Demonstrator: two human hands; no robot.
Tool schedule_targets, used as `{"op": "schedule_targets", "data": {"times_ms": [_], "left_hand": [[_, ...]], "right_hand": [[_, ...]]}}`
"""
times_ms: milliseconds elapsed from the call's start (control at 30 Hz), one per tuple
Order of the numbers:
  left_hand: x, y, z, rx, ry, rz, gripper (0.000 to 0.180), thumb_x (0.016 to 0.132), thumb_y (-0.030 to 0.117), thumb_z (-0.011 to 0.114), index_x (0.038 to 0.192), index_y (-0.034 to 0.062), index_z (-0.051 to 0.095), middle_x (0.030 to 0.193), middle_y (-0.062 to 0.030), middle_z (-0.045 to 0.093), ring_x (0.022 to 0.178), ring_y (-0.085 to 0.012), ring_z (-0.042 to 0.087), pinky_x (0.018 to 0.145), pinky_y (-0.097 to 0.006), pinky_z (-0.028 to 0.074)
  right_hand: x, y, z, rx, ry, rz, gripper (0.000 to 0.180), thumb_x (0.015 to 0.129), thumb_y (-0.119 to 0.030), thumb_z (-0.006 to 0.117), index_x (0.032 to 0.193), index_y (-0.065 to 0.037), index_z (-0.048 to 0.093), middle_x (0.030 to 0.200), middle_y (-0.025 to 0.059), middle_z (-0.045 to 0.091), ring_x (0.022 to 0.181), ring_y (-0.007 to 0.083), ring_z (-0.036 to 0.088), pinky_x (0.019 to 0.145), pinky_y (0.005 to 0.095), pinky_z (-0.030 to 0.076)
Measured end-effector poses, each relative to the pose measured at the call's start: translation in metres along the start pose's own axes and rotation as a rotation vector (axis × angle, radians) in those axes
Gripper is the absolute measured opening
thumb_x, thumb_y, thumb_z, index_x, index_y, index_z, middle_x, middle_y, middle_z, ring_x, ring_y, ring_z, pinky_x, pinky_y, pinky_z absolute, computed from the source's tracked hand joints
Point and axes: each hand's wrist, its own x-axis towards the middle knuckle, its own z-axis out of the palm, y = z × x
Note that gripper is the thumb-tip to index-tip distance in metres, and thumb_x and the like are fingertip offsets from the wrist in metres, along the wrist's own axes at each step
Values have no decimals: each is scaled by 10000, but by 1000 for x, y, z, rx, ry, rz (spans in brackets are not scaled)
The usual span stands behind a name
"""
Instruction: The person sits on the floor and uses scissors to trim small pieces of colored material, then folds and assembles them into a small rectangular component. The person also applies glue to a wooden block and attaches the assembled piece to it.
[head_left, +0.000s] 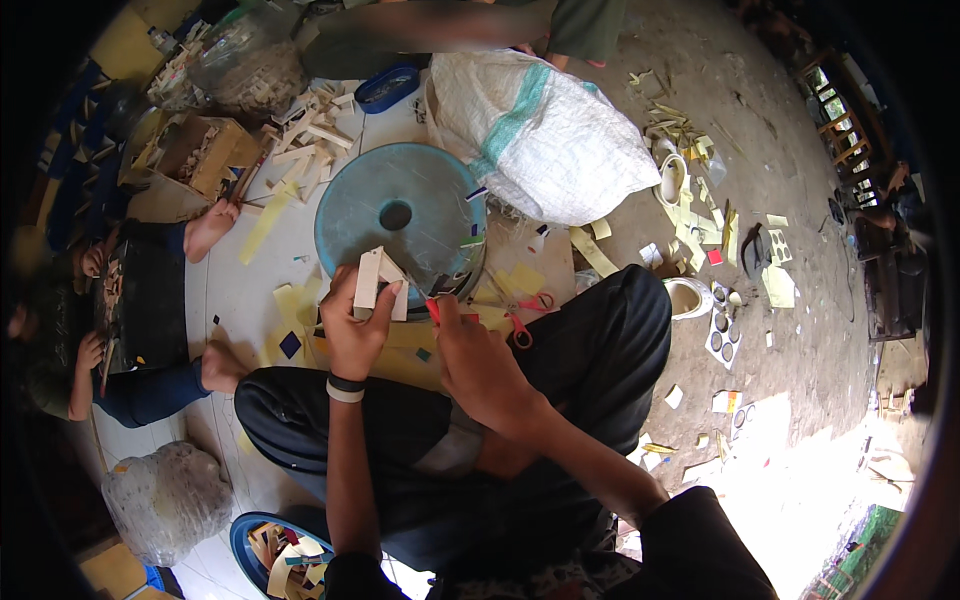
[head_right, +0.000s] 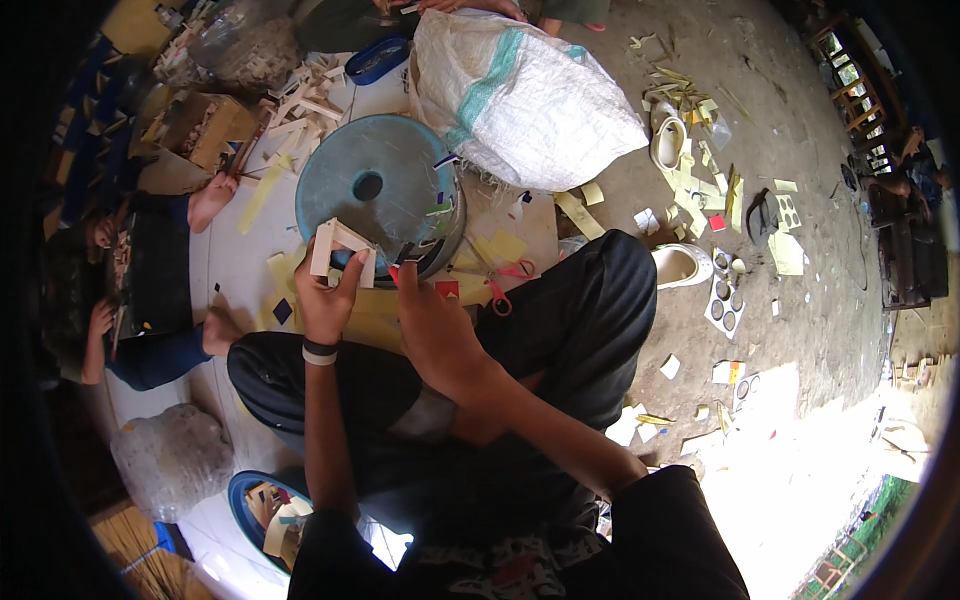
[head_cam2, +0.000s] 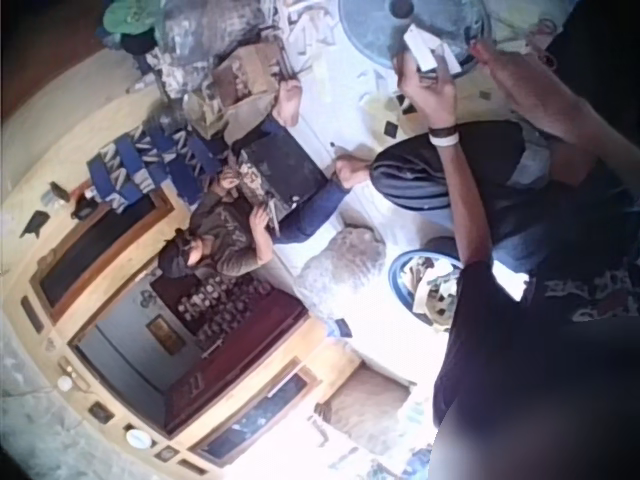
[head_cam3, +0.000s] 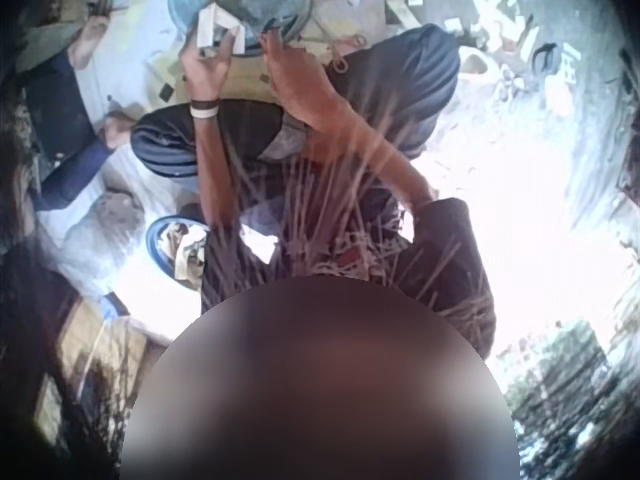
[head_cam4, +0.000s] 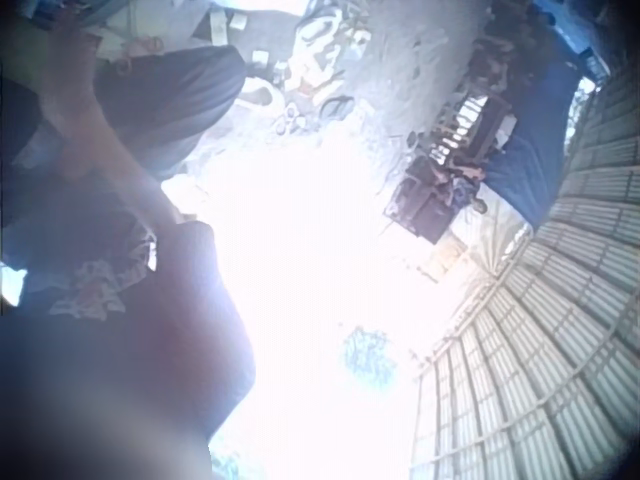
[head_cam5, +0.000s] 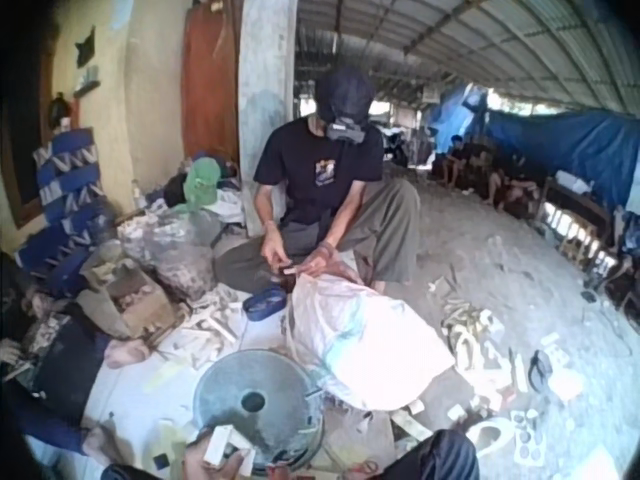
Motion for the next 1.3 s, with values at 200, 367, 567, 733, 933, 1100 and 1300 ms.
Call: {"op": "schedule_targets", "data": {"times_ms": [200, 367, 567, 733, 933, 1100, 1300], "left_hand": [[1, 3, 4, 47, 12, 14, 195, 837, -16, 784, 1001, -19, 679, 888, -139, 665, 838, -321, 633, 775, -377, 498], [6, 5, 7, 58, 14, 43, 182, 830, -27, 775, 967, -9, 658, 886, -137, 655, 826, -333, 626, 777, -374, 486], [7, 7, 2, 77, -42, -31, 204, 826, -34, 771, 981, 1, 644, 879, -130, 631, 821, -330, 627, 779, -368, 483], [6, 5, 3, 67, -64, -48, 215, 852, -18, 763, 1029, -4, 641, 917, -140, 628, 831, -323, 640, 771, -371, 492], [1, -4, 0, 47, -80, -81, 211, 897, 22, 756, 1069, -32, 647, 955, -143, 655, 857, -302, 664, 797, -370, 512], [1, -7, -2, 17, -109, -88, 305, 954, -10, 736, 1234, -54, 624, 1071, -68, 701, 993, -124, 641, 856, -272, 510], [1, -6, -2, 11, -84, -80, 239, 908, 26, 750, 1111, -45, 646, 969, -140, 673, 872, -278, 687, 801, -353, 524]], "right_hand": [[7, -13, -8, -16, -152, 121, 642, 863, -13, 665, 1410, 140, 365, 891, 258, 705, 827, 433, 735, 736, 497, 609], [13, -20, -11, -73, -167, 136, 540, 880, -17, 640, 1347, 133, 415, 805, 223, 713, 765, 422, 746, 663, 483, 622], [15, -24, 8, -255, -129, 217, 336, 944, -54, 595, 1236, 79, 492, 687, 126, 690, 680, 334, 760, 541, 383, 619], [12, -24, 9, -261, -48, 186, 367, 935, -74, 629, 1245, 70, 495, 689, 115, 687, 685, 319, 763, 537, 369, 617], [12, -12, 1, 135, -24, 233, 262, 1003, -87, 571, 1197, 42, 450, 761, 248, 679, 724, 477, 705, 631, 561, 575], [7, -16, 2, 156, 43, 259, 186, 1028, -88, 548, 1136, 25, 448, 721, 267, 658, 679, 510, 668, 598, 611, 526], [7, -21, -4, 81, -17, 227, 200, 1021, -88, 562, 1140, 23, 445, 656, 255, 643, 680, 500, 683, 604, 590, 552]]}}
